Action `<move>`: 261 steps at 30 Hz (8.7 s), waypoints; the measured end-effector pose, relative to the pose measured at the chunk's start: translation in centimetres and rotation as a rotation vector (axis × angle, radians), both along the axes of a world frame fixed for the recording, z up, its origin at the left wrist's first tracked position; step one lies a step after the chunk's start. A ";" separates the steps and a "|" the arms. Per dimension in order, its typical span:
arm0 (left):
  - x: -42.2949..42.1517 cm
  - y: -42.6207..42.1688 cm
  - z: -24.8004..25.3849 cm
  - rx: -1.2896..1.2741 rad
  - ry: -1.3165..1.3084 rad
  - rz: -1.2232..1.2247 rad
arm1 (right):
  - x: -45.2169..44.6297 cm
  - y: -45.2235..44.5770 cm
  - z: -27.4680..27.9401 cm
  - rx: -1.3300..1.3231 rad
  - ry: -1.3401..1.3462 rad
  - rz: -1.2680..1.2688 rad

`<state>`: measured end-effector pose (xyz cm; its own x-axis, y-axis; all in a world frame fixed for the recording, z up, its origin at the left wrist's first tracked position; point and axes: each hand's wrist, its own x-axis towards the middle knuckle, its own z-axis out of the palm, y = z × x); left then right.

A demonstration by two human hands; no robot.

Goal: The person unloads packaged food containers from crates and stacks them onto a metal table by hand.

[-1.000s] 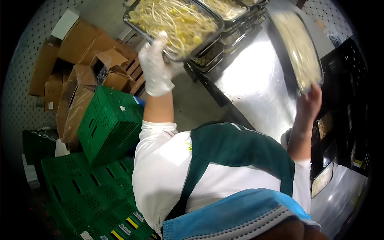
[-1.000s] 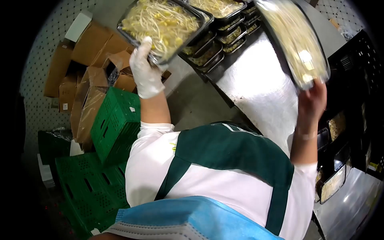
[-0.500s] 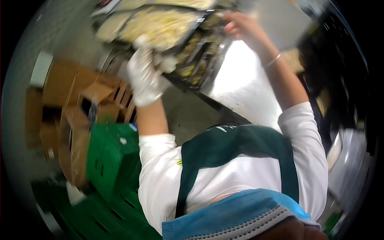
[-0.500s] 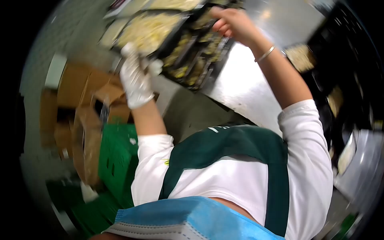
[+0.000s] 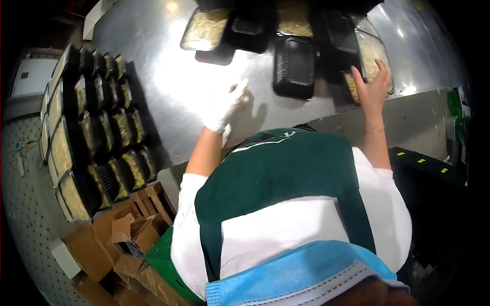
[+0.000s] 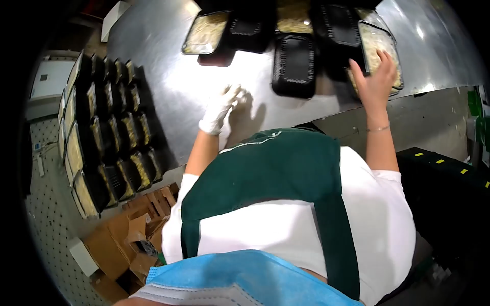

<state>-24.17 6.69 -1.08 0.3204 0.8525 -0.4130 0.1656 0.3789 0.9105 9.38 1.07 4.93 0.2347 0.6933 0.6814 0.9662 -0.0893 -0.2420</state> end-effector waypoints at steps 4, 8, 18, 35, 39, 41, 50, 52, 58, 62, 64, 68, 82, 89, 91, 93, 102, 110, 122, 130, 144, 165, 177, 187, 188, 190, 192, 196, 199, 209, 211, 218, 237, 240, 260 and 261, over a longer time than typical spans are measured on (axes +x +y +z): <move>13.7 1.3 3.5 0.909 0.649 -0.141 | 1.8 5.0 -1.0 -0.264 -0.116 -0.075; 19.7 2.0 0.9 0.850 1.061 -0.208 | 8.8 2.0 0.0 -0.269 -0.049 -0.091; 7.3 -5.7 2.6 -0.201 -0.774 0.762 | 18.1 -1.8 -6.1 -0.096 1.399 0.145; -3.5 -15.7 0.3 -0.291 -0.210 0.277 | -13.5 2.4 -0.9 -0.696 0.494 0.864; -7.1 -15.1 1.3 -0.065 -0.459 0.189 | -6.3 6.3 2.6 -0.133 -0.066 0.382; -4.2 -13.1 4.5 -0.097 -0.374 0.432 | -3.9 7.4 1.6 -0.316 -0.296 -0.107; -3.5 -13.8 4.1 -0.165 -0.116 0.174 | 2.2 3.0 2.5 -0.294 1.029 0.335; -3.7 -14.6 6.2 -0.206 -0.260 0.240 | 1.7 0.6 4.8 -0.324 1.744 0.773; 0.3 -13.3 8.5 -0.003 -0.461 0.581 | -11.4 0.8 0.6 -0.762 1.490 0.899; -2.3 -14.1 9.5 -0.003 -0.468 0.555 | -11.2 7.7 -2.3 -0.613 0.979 0.695; -1.9 -13.8 9.7 -0.027 -0.440 0.549 | -12.4 12.3 -4.6 -0.202 -0.074 0.637; -0.6 -13.4 10.0 -0.120 -0.393 0.517 | -17.8 15.2 -3.3 -0.459 -0.406 0.646; -0.6 -14.5 8.6 -0.031 -0.381 0.489 | -14.7 9.1 -7.6 -0.493 -0.041 0.325; -2.0 -14.3 9.0 -0.099 -0.342 0.392 | -5.7 3.1 6.2 -0.427 1.475 0.710; -3.1 -14.7 9.6 -0.046 -0.156 0.262 | -5.4 0.2 8.0 -0.295 1.663 0.942; -3.5 -15.4 10.9 0.101 -0.200 0.223 | -7.7 -1.3 8.7 -0.236 1.658 1.093; -2.0 -14.3 12.3 0.086 -0.495 0.373 | -13.0 -2.2 10.2 -0.053 1.111 0.951; -5.3 -14.3 5.3 -0.150 -0.232 0.518 | -14.6 -3.8 12.6 -0.528 -0.338 1.270; -3.0 -10.3 -1.8 0.019 -0.945 0.870 | -19.3 0.5 13.3 -0.564 -0.390 1.308; -12.9 3.5 -1.8 0.157 -0.720 1.036 | -32.3 17.9 9.3 -0.112 -0.354 1.433; -17.7 19.7 -0.8 0.021 -0.680 0.919 | -38.8 29.9 11.0 -0.018 -0.391 1.382; -6.3 5.2 -1.6 -0.173 -0.314 0.302 | -20.4 12.7 -7.9 -0.671 1.402 0.749; -9.0 12.6 16.2 0.958 -0.419 0.837 | -8.8 6.7 -0.4 -0.431 1.096 0.896; -15.9 21.5 17.9 0.568 -0.163 1.211 | 8.2 -3.5 -4.7 -0.435 0.172 -0.147; -15.3 21.6 18.0 0.623 -0.150 1.040 | 8.1 -3.2 -5.1 -0.559 0.137 -0.170; -17.7 23.9 16.1 0.666 -0.285 0.806 | 8.7 -3.6 -8.3 -0.547 -0.055 -0.116; -16.8 23.0 15.7 0.597 -0.263 0.908 | 6.9 -4.3 -8.3 -0.487 -0.010 -0.071; -5.4 12.6 12.8 0.674 0.093 0.449 | 3.2 -4.4 -7.3 -0.486 0.077 0.117; 2.9 5.7 3.7 0.244 0.022 -0.097 | -0.7 -3.0 -6.6 -0.456 0.242 0.497; 6.4 -3.8 -0.8 -0.043 -0.299 0.391 | 7.6 10.0 -10.3 0.017 2.002 -0.051; 4.6 -4.6 -1.1 0.052 -0.408 0.619 | 8.3 9.3 -10.8 0.112 2.001 0.185; -1.5 -5.9 -0.6 -0.134 -0.514 0.677 | 1.6 -1.2 -0.5 -0.074 2.001 0.378; -15.4 4.8 -0.3 -0.061 -0.454 1.089 | -15.5 17.6 -8.6 -0.664 2.209 0.375; -16.9 6.6 -0.9 0.021 -0.509 1.106 | -15.4 19.1 -9.1 -0.520 2.218 0.393; -1.0 -6.8 3.6 0.121 -0.370 0.644 | -7.3 3.9 -7.3 -1.028 1.791 0.688; -2.4 -6.1 5.1 0.280 -0.340 0.743 | -5.8 5.1 -7.2 -0.886 1.869 0.576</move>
<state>-26.60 0.58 3.99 -0.2929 0.9459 -0.1394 -0.3345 0.0352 0.9417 3.55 6.19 -2.22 -0.2259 0.8380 -0.4967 -0.3377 -0.5457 -0.7670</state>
